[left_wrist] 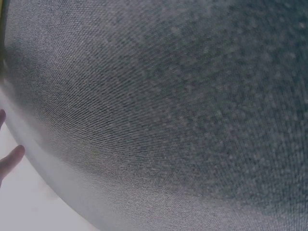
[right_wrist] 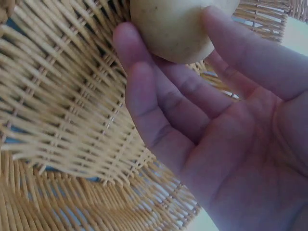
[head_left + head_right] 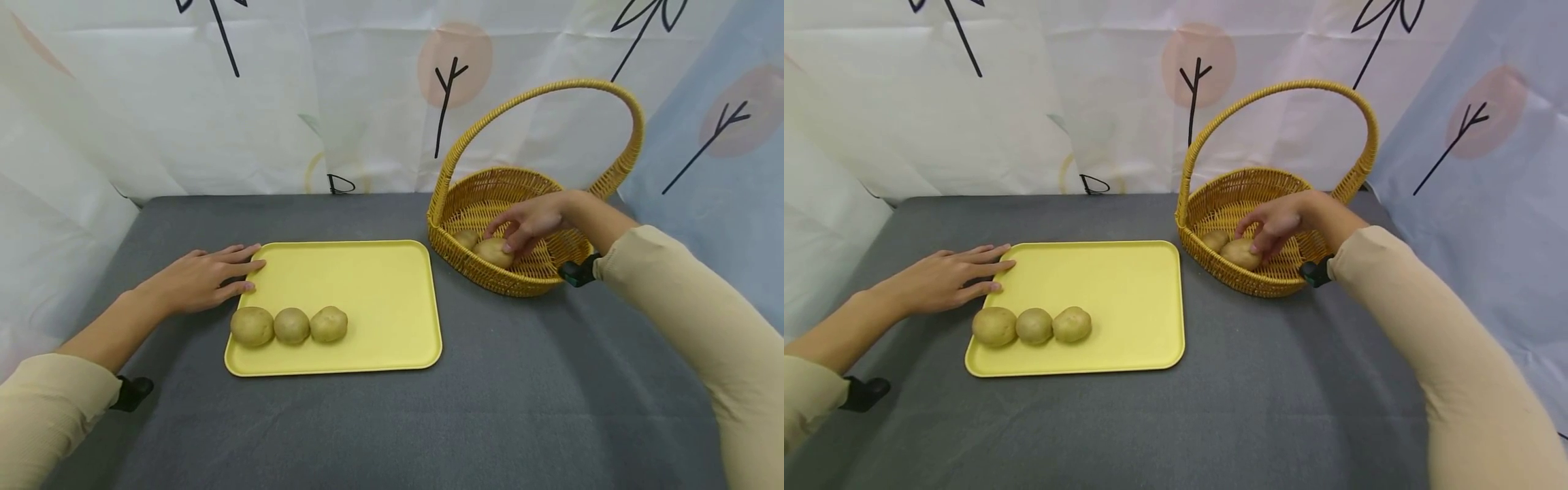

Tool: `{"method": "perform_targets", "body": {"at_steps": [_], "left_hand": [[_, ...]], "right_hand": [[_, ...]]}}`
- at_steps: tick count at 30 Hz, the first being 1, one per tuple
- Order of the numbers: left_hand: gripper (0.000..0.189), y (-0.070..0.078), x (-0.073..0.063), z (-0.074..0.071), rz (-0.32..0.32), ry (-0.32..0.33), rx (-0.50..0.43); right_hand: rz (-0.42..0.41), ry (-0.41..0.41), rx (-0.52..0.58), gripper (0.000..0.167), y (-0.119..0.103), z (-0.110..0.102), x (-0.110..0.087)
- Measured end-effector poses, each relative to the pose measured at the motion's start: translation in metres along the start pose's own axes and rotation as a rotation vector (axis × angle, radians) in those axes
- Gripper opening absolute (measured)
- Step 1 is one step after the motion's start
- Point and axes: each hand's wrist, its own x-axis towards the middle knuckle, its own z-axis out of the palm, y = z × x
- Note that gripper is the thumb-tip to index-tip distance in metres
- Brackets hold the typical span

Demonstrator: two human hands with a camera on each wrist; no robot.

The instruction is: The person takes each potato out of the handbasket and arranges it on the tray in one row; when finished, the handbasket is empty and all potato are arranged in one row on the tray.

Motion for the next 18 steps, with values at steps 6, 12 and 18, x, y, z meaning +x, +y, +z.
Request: {"method": "perform_targets", "body": {"at_steps": [6, 12, 18], "left_hand": [[0.053, 0.001, 0.001, 0.0, -0.002, -0.004, 0.001], [0.053, 0.001, 0.001, 0.0, 0.004, -0.003, 0.003], [0.053, 0.001, 0.0, -0.001, 0.009, 0.004, 0.013]], "right_hand": [[-0.028, -0.003, -0.023, 0.061, -0.003, 0.002, 0.0], [-0.062, 0.074, -0.144, 0.064, -0.014, 0.003, -0.023], [-0.14, 0.122, -0.197, 0.056, -0.033, 0.0, -0.047]]}}
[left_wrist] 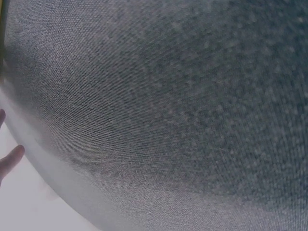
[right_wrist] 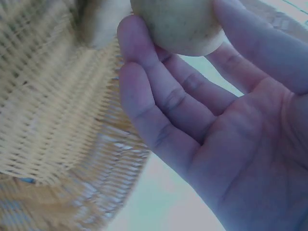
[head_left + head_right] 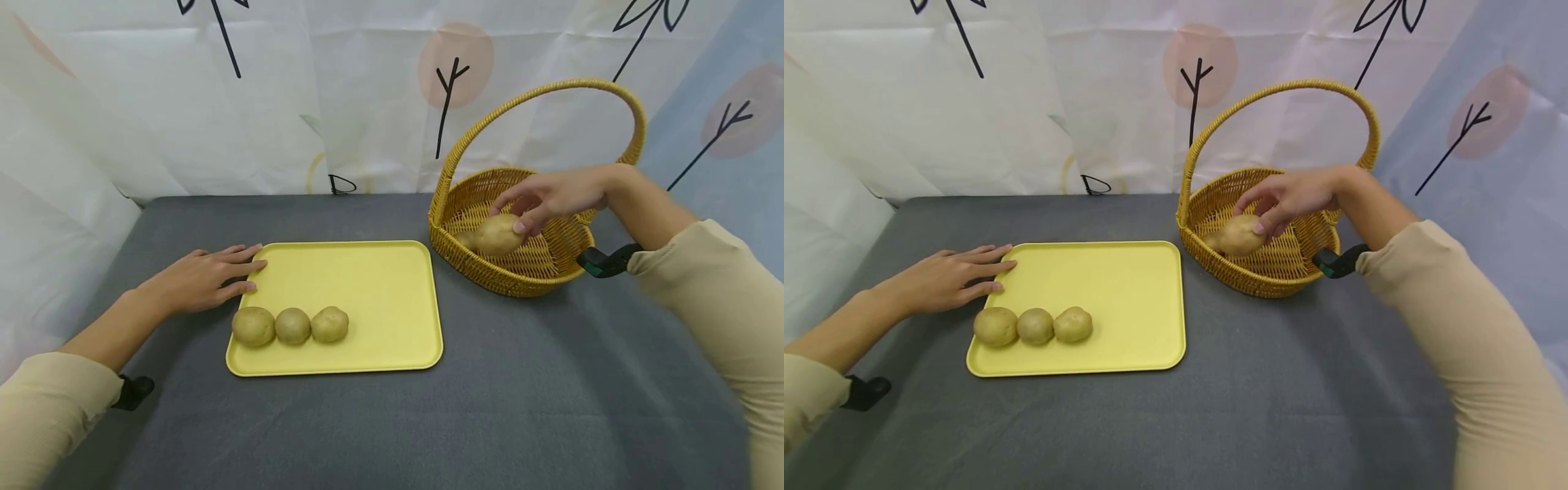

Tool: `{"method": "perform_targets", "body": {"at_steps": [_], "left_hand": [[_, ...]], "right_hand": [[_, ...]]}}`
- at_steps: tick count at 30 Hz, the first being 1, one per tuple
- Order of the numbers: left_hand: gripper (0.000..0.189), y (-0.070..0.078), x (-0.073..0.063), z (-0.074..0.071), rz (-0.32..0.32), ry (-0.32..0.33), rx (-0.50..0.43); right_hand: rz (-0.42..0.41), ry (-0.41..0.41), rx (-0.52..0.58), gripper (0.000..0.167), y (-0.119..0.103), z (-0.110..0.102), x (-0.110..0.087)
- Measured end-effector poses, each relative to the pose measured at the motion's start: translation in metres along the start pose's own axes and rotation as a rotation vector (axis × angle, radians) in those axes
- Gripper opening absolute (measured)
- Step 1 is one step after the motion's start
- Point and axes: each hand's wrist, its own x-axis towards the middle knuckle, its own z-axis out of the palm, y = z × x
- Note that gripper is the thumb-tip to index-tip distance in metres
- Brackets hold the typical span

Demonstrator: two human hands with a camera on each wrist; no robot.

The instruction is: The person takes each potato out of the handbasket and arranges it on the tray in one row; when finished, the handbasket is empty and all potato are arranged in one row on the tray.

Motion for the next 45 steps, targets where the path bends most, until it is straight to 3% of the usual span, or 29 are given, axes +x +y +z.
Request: {"method": "perform_targets", "body": {"at_steps": [5, 9, 16, 25, 32, 38, 45], "left_hand": [[0.053, 0.0, -0.001, 0.0, -0.004, 0.003, 0.002], [0.053, -0.001, 0.0, 0.0, -0.002, 0.0, 0.005], [0.053, 0.0, 0.001, 0.0, -0.002, -0.004, 0.006], [0.053, 0.001, 0.003, 0.0, -0.007, -0.012, 0.013], [0.053, 0.0, 0.002, 0.001, -0.006, -0.004, 0.013], [0.053, 0.0, 0.002, 0.002, -0.006, -0.006, 0.008], [0.053, 0.0, 0.001, 0.001, -0.009, -0.005, 0.007]], "right_hand": [[-0.06, -0.021, 0.006, 0.053, -0.018, 0.002, -0.004], [-0.118, -0.05, -0.03, 0.053, -0.037, 0.014, 0.004], [-0.278, -0.128, -0.099, 0.045, -0.067, 0.046, 0.037], [-0.351, -0.157, -0.049, 0.038, -0.084, 0.093, 0.091], [-0.377, -0.164, -0.013, 0.032, -0.083, 0.118, 0.122], [-0.326, -0.158, 0.066, 0.032, -0.082, 0.13, 0.134], [-0.299, -0.054, 0.101, 0.033, -0.084, 0.133, 0.137]]}}
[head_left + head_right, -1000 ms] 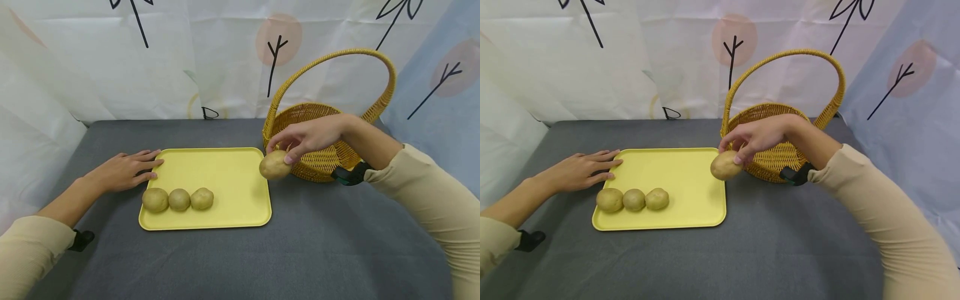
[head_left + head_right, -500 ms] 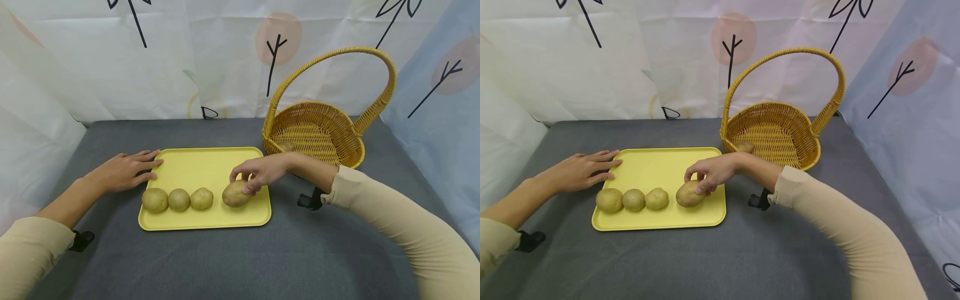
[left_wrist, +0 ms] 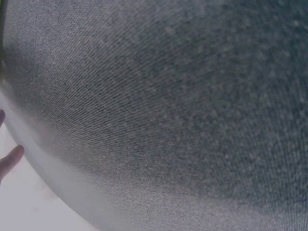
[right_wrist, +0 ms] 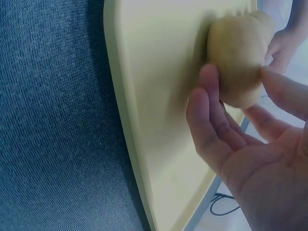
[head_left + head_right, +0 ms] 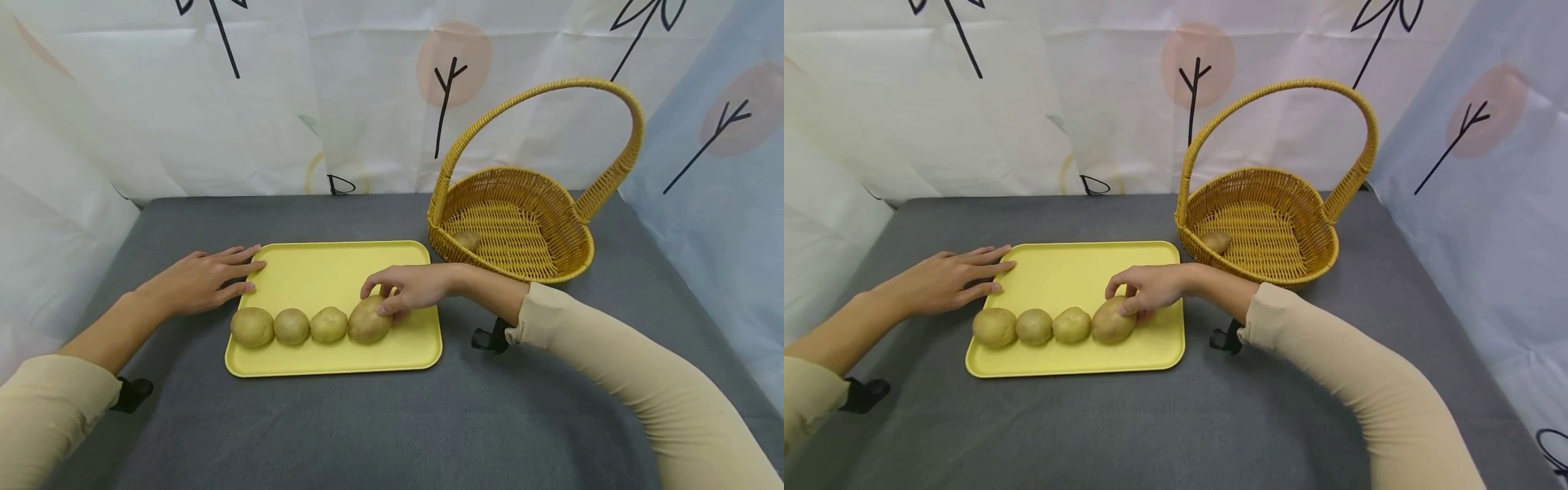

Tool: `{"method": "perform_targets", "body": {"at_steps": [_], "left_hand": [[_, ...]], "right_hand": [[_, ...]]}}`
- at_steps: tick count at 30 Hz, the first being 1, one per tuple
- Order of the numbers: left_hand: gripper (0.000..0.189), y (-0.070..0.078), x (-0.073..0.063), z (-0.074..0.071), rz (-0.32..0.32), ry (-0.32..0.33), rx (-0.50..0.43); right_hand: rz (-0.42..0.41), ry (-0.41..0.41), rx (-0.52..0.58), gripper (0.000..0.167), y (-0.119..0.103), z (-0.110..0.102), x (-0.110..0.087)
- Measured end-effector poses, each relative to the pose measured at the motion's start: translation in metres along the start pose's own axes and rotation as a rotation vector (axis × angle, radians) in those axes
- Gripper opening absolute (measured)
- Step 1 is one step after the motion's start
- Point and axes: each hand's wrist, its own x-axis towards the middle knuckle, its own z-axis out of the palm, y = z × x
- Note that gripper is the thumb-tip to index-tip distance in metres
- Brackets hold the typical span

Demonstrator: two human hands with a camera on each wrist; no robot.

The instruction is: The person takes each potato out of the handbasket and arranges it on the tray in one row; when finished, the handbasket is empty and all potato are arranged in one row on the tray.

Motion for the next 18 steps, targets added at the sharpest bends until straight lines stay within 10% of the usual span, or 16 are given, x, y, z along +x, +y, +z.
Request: {"method": "perform_targets", "body": {"at_steps": [18], "left_hand": [[0.053, -0.002, -0.001, 0.001, 0.005, 0.005, 0.0]], "right_hand": [[-0.013, 0.076, -0.081, 0.054, -0.011, -0.017, -0.039]]}}
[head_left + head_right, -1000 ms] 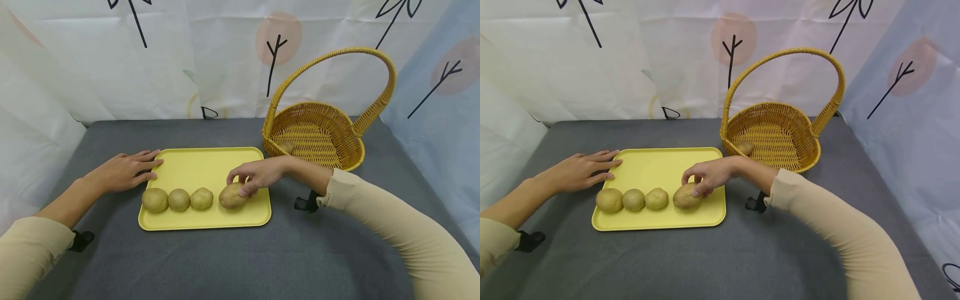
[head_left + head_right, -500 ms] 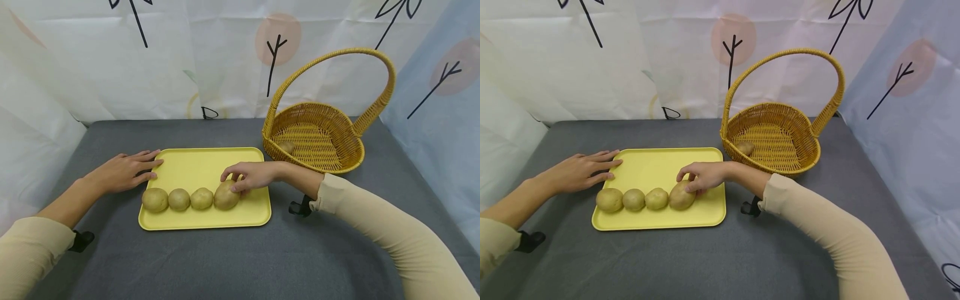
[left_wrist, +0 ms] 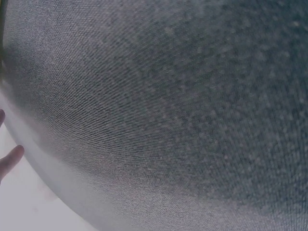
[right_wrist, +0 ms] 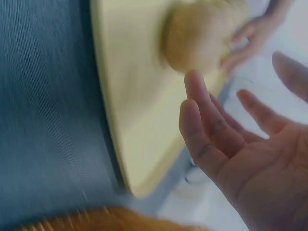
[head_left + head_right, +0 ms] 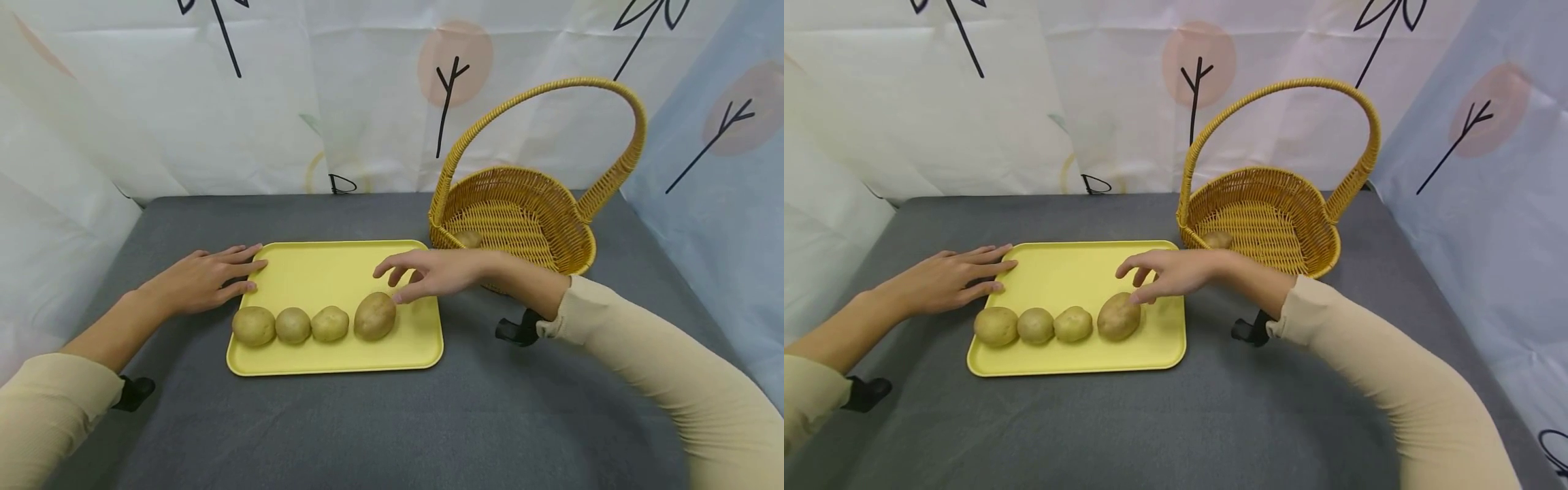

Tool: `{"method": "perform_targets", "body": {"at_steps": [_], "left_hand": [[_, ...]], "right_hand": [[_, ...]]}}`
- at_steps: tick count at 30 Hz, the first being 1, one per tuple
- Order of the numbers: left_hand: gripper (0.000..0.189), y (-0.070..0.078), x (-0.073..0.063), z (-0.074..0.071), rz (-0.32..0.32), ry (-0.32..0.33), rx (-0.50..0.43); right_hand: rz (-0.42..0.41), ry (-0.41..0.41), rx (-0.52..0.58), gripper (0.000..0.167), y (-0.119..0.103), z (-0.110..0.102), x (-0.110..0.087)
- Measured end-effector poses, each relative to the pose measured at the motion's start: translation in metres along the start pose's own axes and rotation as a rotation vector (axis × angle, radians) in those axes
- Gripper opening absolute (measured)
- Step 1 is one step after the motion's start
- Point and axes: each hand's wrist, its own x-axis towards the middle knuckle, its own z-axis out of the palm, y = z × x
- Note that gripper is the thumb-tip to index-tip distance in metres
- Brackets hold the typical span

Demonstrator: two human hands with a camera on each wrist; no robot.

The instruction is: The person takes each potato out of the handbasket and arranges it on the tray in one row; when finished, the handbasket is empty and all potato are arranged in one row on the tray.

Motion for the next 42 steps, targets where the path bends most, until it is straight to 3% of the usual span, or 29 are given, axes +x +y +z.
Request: {"method": "perform_targets", "body": {"at_steps": [7, 15, 25, 33, 42], "left_hand": [[0.053, 0.0, 0.0, 0.001, -0.005, -0.001, -0.004], [0.054, 0.0, -0.001, 0.002, -0.01, -0.008, -0.001], [0.053, 0.001, -0.001, 0.001, 0.001, -0.001, -0.016], [0.052, 0.001, -0.001, 0.001, 0.001, -0.004, -0.021], [0.052, -0.001, -0.001, 0.0, 0.009, 0.007, -0.017]], "right_hand": [[0.051, -0.004, 0.073, 0.055, -0.001, -0.049, -0.04], [0.202, 0.059, 0.073, 0.057, 0.033, -0.095, -0.066], [0.352, 0.148, 0.159, 0.066, 0.065, -0.112, -0.076], [0.463, 0.087, 0.308, 0.073, 0.079, -0.122, -0.071], [0.516, -0.013, 0.283, 0.071, 0.085, -0.118, -0.054]]}}
